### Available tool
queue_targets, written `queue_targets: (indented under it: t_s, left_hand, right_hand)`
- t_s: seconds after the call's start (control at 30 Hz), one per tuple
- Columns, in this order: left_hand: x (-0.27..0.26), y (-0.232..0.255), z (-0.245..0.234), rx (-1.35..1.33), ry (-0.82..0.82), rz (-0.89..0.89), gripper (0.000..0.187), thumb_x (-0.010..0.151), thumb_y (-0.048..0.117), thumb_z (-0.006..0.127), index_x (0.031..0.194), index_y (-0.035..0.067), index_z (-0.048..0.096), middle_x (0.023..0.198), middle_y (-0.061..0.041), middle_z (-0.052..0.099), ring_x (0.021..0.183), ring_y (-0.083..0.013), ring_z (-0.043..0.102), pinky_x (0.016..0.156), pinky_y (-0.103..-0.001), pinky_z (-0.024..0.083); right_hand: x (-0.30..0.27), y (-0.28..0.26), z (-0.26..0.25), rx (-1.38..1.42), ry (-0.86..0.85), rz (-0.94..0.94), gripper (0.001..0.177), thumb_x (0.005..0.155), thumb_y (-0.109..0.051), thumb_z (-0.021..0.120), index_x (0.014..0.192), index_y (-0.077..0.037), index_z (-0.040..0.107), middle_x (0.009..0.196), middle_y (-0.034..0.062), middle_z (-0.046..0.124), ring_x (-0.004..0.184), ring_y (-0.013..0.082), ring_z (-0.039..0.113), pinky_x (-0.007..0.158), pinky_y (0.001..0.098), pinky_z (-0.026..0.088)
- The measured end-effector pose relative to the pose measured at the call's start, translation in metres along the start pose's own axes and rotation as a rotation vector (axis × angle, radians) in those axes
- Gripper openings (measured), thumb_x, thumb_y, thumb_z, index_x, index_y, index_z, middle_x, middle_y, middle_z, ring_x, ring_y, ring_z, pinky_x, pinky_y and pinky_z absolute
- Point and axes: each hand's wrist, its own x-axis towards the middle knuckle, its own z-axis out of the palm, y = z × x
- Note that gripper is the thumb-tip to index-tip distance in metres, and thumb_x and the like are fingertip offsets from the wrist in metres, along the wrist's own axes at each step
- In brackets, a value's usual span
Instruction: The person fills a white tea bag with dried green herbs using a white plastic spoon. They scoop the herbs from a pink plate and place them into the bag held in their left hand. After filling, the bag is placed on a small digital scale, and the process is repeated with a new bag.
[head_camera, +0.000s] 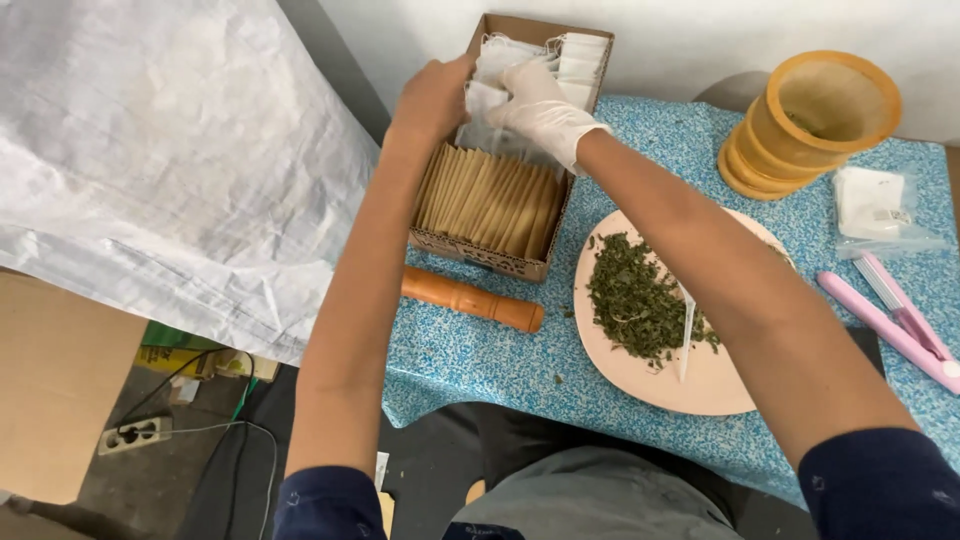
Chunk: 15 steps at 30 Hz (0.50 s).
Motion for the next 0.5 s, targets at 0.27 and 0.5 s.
queue_targets:
  t_s: [0.27, 0.5]
  left_hand:
    - [0.038, -0.044, 0.055, 0.302, -0.051, 0.057, 0.039, 0.075, -0.022, 0.067, 0.082, 0.011, 0.048, 0.076, -0.008, 0.058, 0.059, -0.0297, 0.055, 0.048, -0.046, 0.046]
    - [0.040, -0.026, 0.046, 0.359, -0.151, -0.007, 0.033, 0.079, -0.021, 0.063, 0.079, 0.012, 0.064, 0.083, -0.009, 0.067, 0.064, -0.0320, 0.063, 0.054, -0.044, 0.055]
  right_hand:
    - [-0.012, -0.012, 0.007, 0.013, -0.093, 0.027, 0.013, 0.088, -0.009, 0.067, 0.101, -0.011, 0.069, 0.085, 0.0075, 0.069, 0.074, 0.0224, 0.064, 0.059, 0.0366, 0.051]
    - [-0.007, -0.017, 0.011, -0.005, -0.160, -0.034, 0.028, 0.085, -0.021, 0.088, 0.102, -0.003, 0.076, 0.101, 0.0028, 0.078, 0.090, 0.0201, 0.072, 0.079, 0.0335, 0.060]
